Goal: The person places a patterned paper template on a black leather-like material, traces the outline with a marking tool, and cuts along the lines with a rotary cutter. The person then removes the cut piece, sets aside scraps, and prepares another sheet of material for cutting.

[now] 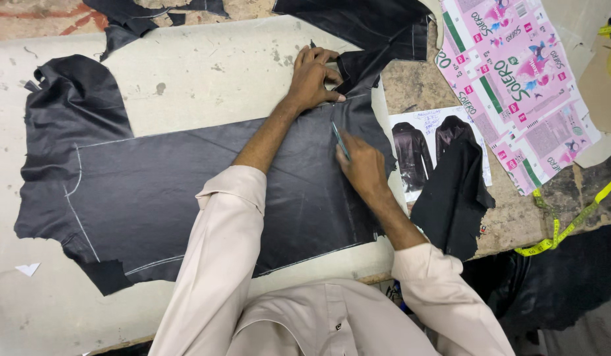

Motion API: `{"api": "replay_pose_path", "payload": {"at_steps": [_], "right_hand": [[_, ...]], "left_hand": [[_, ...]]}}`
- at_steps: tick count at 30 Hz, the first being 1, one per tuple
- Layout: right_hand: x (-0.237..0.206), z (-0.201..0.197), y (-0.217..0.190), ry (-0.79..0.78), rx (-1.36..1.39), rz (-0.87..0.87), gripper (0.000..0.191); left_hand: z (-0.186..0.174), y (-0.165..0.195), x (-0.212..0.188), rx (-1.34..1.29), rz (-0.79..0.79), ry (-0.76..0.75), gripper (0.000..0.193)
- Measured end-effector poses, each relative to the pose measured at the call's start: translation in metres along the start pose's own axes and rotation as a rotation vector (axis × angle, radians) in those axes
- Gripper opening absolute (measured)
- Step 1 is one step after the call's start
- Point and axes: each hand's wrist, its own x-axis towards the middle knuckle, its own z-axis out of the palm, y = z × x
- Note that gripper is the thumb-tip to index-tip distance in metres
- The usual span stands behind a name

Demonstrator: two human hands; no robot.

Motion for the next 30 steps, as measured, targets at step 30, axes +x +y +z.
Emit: {"api": "replay_pose_path", "payload": {"at_steps": [30], "right_hand": [[0.043,0.014,0.013,-0.038,0.001,0.009,0.04]], "left_hand": [[0.024,-0.018,-0.002,-0.029,-0.001,0.076,0.035]]}}
